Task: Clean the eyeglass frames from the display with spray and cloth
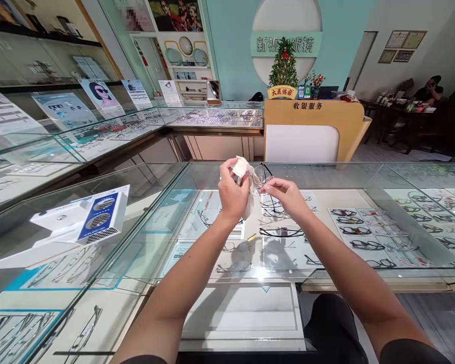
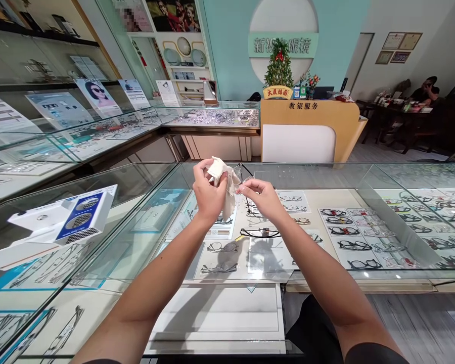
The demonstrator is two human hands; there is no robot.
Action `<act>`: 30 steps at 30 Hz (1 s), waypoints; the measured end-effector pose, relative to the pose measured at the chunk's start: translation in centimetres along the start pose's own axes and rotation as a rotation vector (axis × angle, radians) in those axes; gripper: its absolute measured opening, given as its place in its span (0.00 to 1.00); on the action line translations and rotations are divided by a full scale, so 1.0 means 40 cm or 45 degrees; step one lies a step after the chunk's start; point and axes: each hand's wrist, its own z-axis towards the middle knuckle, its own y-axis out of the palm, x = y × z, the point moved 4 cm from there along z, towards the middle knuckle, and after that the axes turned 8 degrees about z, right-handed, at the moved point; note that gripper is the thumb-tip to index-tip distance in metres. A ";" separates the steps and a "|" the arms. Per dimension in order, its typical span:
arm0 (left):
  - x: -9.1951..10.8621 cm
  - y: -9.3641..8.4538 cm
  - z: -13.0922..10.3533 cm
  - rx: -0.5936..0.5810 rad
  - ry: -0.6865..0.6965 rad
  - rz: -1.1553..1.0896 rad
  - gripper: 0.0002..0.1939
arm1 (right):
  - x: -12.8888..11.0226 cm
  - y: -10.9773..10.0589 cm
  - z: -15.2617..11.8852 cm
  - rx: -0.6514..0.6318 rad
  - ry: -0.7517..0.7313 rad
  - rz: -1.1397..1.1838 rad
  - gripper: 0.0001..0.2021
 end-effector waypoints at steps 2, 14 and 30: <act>-0.002 -0.001 0.000 0.023 0.037 0.062 0.23 | 0.000 0.003 -0.001 -0.005 0.010 0.003 0.16; 0.007 0.029 -0.014 -0.231 0.255 0.186 0.29 | 0.004 -0.008 0.007 0.048 0.028 0.074 0.20; -0.003 0.045 0.008 -0.472 0.445 0.229 0.26 | 0.004 -0.014 0.011 0.064 0.007 0.050 0.21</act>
